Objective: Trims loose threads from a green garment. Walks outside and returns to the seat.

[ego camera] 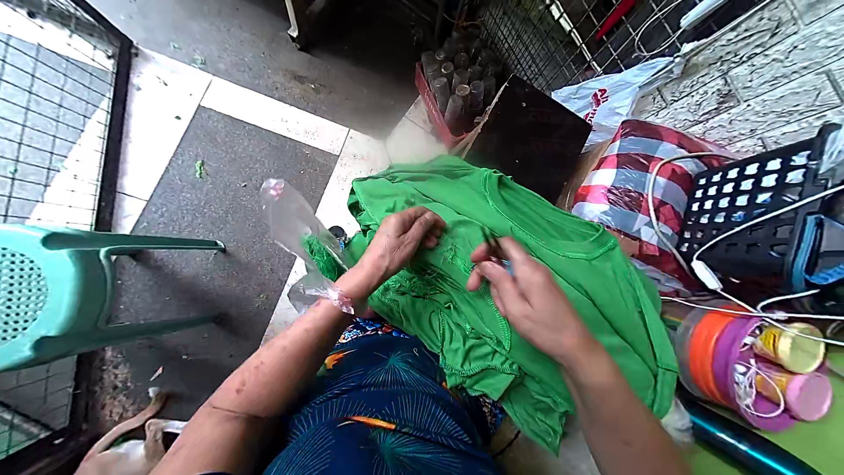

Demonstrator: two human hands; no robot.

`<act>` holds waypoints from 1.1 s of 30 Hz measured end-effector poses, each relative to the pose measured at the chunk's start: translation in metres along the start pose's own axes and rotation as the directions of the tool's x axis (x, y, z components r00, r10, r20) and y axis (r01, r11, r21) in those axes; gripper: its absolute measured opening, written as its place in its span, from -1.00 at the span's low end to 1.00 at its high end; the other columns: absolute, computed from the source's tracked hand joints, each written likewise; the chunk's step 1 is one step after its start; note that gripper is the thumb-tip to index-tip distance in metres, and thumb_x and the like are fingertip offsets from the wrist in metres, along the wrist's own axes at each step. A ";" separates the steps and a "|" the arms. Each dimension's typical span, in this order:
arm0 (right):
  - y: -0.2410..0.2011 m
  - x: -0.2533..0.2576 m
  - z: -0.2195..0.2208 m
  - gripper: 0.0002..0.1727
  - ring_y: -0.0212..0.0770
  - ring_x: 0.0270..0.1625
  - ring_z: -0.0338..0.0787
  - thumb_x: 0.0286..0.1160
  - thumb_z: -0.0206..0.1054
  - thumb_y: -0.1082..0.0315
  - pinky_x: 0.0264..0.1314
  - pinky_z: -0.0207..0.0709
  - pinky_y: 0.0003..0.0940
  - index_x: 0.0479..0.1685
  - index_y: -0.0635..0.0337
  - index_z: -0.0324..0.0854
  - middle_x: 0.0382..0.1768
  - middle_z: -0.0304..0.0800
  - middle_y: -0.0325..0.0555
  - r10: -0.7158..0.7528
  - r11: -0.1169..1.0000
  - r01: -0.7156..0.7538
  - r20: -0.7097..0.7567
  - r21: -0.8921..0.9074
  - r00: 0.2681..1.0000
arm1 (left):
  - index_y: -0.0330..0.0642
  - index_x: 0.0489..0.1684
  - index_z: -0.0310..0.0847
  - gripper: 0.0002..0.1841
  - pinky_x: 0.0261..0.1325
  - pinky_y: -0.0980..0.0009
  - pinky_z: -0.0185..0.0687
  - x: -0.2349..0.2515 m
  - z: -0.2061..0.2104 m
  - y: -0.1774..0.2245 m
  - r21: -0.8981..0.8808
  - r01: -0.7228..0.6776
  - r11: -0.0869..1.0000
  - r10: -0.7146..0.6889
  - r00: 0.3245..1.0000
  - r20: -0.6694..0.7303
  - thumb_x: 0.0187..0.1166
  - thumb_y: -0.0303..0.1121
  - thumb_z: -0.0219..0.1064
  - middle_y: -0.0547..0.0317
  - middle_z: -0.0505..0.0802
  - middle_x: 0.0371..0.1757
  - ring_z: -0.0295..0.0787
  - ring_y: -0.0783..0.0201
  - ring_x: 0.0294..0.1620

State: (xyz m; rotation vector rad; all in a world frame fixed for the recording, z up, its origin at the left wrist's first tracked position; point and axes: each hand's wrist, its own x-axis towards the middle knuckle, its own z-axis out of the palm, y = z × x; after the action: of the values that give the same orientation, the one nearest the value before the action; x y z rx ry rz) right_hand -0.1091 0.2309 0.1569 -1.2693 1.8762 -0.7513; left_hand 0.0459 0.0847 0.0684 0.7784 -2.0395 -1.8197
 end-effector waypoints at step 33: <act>0.036 0.004 0.033 -0.72 0.07 -0.10 0.88 0.45 0.43 0.46 -0.03 0.64 0.12 0.12 0.32 0.76 -0.12 0.89 0.11 -0.155 0.937 0.071 -0.223 -0.342 0.962 | -0.29 -0.20 0.75 -0.85 0.00 0.47 0.63 0.008 -0.015 -0.035 0.100 -0.296 0.950 0.279 0.948 0.151 0.66 -0.43 0.27 0.11 0.80 -0.19 0.72 0.40 -0.17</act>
State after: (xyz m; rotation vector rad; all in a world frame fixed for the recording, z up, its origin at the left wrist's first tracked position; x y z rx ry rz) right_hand -0.1008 0.2375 0.1089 -1.5645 2.2169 -0.6987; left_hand 0.0543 0.0658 0.0357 0.3672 -2.2299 -1.6356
